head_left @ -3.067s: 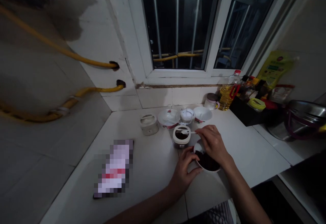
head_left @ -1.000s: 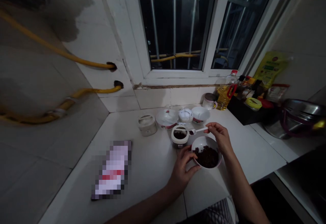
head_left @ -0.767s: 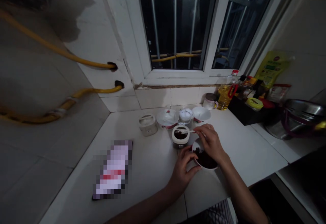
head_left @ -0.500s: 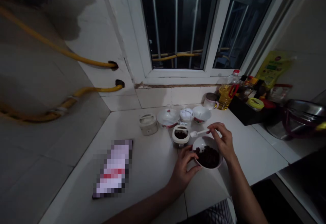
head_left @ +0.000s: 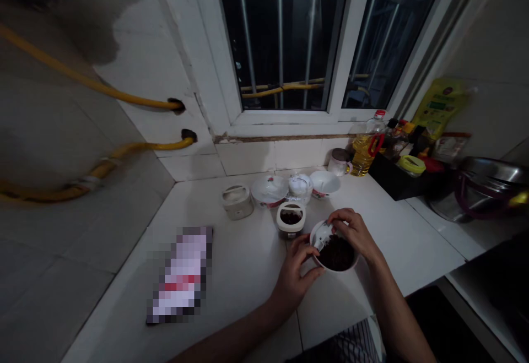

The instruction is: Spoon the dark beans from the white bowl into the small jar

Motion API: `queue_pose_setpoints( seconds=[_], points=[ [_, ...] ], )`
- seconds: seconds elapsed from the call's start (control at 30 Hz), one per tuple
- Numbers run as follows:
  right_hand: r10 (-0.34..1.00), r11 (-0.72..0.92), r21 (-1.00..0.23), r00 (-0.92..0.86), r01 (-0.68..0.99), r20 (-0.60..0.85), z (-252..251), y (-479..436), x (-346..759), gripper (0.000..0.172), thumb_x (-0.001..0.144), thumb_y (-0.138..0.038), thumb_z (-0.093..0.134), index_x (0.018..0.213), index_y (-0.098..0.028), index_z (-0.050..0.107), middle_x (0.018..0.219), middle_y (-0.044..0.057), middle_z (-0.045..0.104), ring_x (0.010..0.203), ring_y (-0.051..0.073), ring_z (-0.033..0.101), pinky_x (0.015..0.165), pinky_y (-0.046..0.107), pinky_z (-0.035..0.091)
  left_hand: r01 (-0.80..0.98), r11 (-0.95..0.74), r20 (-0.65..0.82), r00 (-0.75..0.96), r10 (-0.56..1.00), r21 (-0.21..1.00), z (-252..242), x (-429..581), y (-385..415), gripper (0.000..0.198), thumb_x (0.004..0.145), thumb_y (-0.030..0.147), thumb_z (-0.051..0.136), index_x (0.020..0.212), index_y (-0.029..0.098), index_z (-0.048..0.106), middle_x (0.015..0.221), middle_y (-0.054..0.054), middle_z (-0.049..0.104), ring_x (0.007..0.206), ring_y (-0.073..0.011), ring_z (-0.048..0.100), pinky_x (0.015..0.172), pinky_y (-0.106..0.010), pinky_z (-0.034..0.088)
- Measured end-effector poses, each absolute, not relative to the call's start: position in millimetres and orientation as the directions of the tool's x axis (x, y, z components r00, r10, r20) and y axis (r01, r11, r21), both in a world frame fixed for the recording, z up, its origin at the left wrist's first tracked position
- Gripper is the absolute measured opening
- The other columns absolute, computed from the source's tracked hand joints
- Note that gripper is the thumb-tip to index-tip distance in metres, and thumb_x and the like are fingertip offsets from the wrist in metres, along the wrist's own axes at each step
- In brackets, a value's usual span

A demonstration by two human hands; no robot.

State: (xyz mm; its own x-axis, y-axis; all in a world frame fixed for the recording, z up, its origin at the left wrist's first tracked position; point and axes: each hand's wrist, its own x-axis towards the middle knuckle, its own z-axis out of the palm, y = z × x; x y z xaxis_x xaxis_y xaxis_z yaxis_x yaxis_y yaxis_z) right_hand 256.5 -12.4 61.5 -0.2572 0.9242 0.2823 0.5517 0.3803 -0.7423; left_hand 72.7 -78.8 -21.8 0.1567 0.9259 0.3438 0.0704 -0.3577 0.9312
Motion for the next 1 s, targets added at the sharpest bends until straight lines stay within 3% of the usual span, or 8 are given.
queue_pose_setpoints(
  seconds=[0.13, 0.3, 0.4, 0.6, 1.0],
  points=[
    [0.957, 0.268, -0.859, -0.223, 0.436, 0.186, 62, -10, 260, 0.020, 0.075, -0.022, 0.048, 0.070, -0.020, 0.067, 0.055, 0.000, 0.062, 0.064, 0.019, 0.058, 0.073, 0.032, 0.043, 0.104, -0.360, 0.343, 0.150, 0.927, 0.927, -21, 72, -79, 0.018, 0.075, 0.021, 0.071, 0.093, 0.021, 0.066, 0.122, -0.011, 0.052, 0.123, -0.0286, 0.050, 0.102, -0.044, 0.045],
    [0.929, 0.362, -0.757, -0.279, 0.544, 0.243, 63, -14, 257, 0.019, 0.072, -0.022, 0.051, 0.071, -0.023, 0.069, 0.063, 0.002, 0.067, 0.086, 0.024, 0.057, 0.084, 0.036, 0.040, 0.068, -0.361, 0.348, 0.152, 0.925, 0.930, -23, 73, -79, 0.018, 0.076, 0.023, 0.071, 0.093, 0.021, 0.065, 0.124, -0.012, 0.051, 0.121, -0.0277, 0.052, 0.099, -0.042, 0.048],
    [0.933, 0.339, -0.792, -0.290, 0.507, 0.213, 66, -15, 254, 0.018, 0.071, -0.022, 0.051, 0.069, -0.023, 0.069, 0.059, 0.001, 0.066, 0.081, 0.023, 0.058, 0.082, 0.035, 0.040, 0.069, -0.366, 0.353, 0.147, 0.924, 0.928, -23, 73, -79, 0.018, 0.077, 0.024, 0.072, 0.093, 0.021, 0.065, 0.123, -0.011, 0.051, 0.120, -0.0275, 0.052, 0.099, -0.041, 0.048],
    [0.980, 0.190, -0.912, -0.125, 0.364, 0.154, 68, -12, 260, 0.016, 0.068, -0.026, 0.052, 0.065, -0.020, 0.066, 0.052, -0.002, 0.060, 0.058, 0.017, 0.056, 0.067, 0.029, 0.042, 0.066, -0.371, 0.357, 0.162, 0.920, 0.926, -25, 72, -79, 0.019, 0.078, 0.024, 0.070, 0.095, 0.021, 0.065, 0.124, -0.012, 0.050, 0.121, -0.0272, 0.051, 0.099, -0.041, 0.048],
    [0.991, 0.116, -0.969, 0.042, 0.216, 0.128, 62, -5, 265, 0.013, 0.061, -0.029, 0.054, 0.061, -0.020, 0.063, 0.048, -0.002, 0.057, 0.052, 0.017, 0.053, 0.060, 0.030, 0.042, 0.037, -0.353, 0.344, 0.146, 0.928, 0.935, -23, 74, -80, 0.021, 0.076, 0.023, 0.072, 0.095, 0.022, 0.064, 0.125, -0.011, 0.050, 0.122, -0.0269, 0.051, 0.099, -0.042, 0.049]
  ],
)
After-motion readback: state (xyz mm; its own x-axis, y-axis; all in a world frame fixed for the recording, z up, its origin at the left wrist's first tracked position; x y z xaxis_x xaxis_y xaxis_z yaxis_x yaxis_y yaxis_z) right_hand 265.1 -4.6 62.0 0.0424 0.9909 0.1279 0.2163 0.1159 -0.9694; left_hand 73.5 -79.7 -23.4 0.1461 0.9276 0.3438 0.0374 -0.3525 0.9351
